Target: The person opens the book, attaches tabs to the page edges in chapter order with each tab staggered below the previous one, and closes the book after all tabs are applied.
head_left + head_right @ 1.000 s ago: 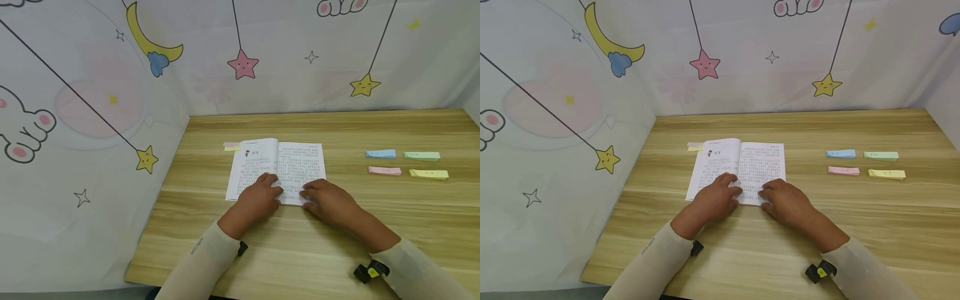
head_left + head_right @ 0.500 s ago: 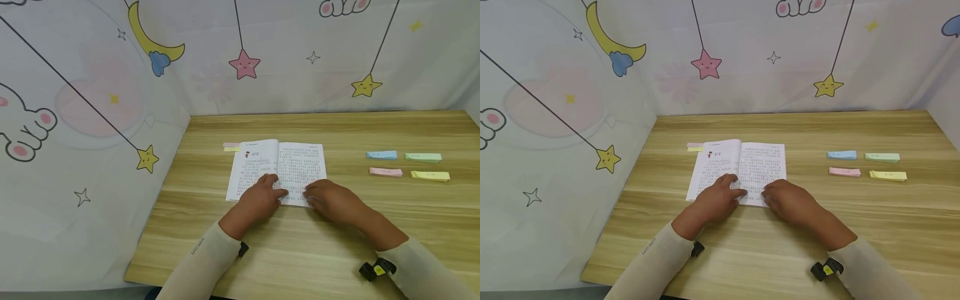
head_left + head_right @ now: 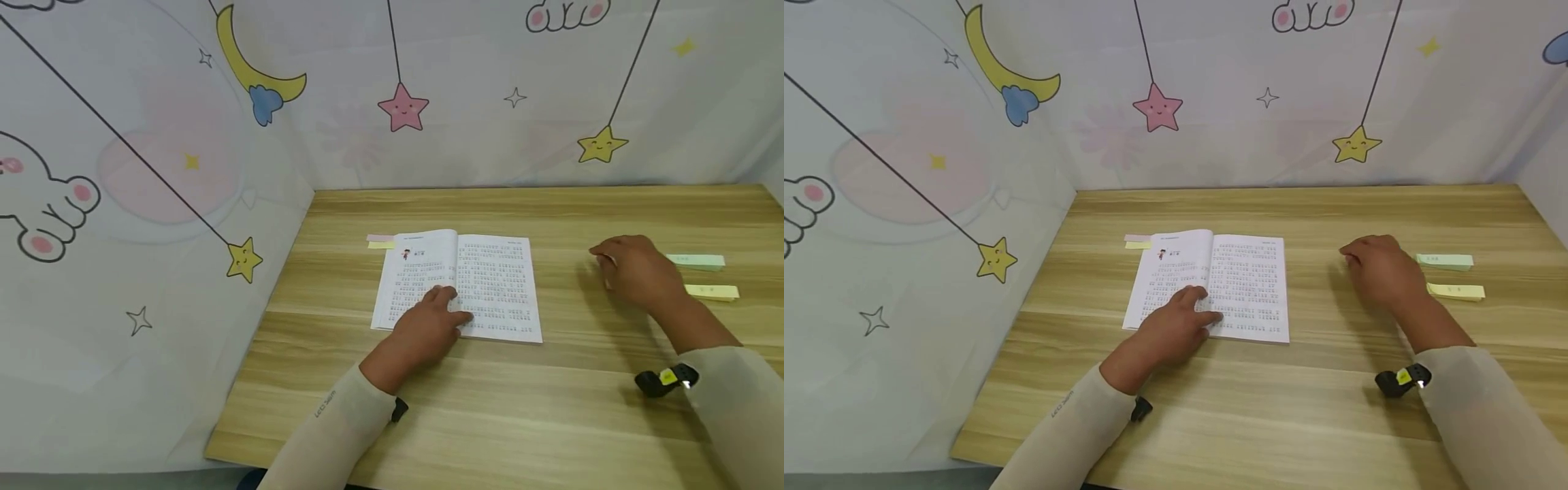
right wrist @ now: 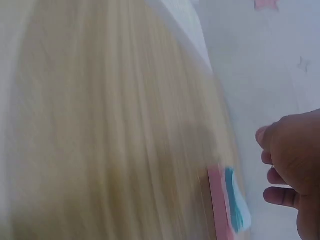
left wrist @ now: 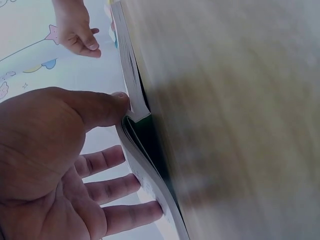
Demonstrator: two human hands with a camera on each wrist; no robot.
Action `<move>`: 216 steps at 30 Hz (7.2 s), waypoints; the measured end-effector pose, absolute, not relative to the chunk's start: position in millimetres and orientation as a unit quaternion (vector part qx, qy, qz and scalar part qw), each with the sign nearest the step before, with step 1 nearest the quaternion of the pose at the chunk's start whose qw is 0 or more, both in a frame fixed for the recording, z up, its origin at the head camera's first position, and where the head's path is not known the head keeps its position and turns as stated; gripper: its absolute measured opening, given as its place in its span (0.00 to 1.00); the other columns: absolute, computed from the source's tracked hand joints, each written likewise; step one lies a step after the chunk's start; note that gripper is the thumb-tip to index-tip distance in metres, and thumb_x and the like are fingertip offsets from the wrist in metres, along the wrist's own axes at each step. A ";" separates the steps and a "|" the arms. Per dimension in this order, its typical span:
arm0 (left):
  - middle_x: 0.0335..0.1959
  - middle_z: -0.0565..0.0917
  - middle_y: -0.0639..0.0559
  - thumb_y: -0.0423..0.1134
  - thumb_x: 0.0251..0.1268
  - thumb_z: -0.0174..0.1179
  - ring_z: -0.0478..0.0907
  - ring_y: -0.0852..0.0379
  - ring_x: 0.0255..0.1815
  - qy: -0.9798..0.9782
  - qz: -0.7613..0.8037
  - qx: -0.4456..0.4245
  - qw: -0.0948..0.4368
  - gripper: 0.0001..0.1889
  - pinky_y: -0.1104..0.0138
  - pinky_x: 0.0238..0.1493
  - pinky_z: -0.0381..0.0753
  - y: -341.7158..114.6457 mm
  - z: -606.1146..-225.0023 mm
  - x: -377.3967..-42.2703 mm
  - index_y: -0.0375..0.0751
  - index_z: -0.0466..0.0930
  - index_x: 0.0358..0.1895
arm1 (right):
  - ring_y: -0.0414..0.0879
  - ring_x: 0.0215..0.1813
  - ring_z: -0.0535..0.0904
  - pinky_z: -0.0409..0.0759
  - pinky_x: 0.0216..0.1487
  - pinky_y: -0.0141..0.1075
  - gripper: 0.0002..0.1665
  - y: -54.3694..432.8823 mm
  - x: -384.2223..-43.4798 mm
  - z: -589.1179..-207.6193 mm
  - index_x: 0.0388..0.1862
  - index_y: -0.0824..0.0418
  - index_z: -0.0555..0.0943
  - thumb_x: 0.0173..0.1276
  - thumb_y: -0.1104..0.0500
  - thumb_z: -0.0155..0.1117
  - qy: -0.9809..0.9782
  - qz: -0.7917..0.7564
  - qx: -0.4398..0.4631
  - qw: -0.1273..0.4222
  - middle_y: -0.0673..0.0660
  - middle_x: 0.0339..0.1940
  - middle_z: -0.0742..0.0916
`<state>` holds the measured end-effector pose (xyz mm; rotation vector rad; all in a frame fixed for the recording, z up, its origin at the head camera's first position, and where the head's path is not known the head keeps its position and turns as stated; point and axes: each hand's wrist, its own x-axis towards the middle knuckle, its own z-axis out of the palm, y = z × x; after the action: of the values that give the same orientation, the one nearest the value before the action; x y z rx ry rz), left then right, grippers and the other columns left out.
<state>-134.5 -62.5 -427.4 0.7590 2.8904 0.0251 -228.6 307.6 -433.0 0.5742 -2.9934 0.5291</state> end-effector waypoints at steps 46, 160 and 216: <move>0.72 0.68 0.49 0.45 0.76 0.59 0.62 0.48 0.74 0.966 0.019 0.247 0.072 0.19 0.60 0.59 0.78 -62.8 -427.7 -132.2 0.66 0.81 0.66 | 0.74 0.51 0.78 0.74 0.45 0.65 0.23 342.2 -259.0 -446.3 0.57 0.74 0.74 0.81 0.53 0.51 -0.980 0.168 0.079 -0.077 0.76 0.50 0.82; 0.72 0.68 0.48 0.45 0.76 0.61 0.63 0.47 0.74 0.966 0.027 0.246 0.075 0.19 0.61 0.60 0.78 -62.0 -427.4 -132.0 0.66 0.81 0.66 | 0.72 0.72 0.60 0.63 0.62 0.66 0.10 200.9 -260.9 -456.6 0.43 0.63 0.89 0.69 0.57 0.69 -0.975 0.208 0.064 0.045 0.72 0.72 0.69; 0.67 0.71 0.49 0.59 0.72 0.61 0.66 0.46 0.71 0.970 0.017 0.234 0.061 0.21 0.60 0.49 0.82 -52.9 -426.4 -136.2 0.60 0.82 0.62 | 0.58 0.59 0.79 0.78 0.55 0.55 0.26 210.5 -133.4 -448.3 0.62 0.62 0.79 0.73 0.50 0.69 -0.922 0.271 0.275 -0.023 0.62 0.57 0.84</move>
<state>-136.2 -52.9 -426.4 0.7067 2.9355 0.0528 -133.4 210.5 -448.3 0.8778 -2.9407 0.8628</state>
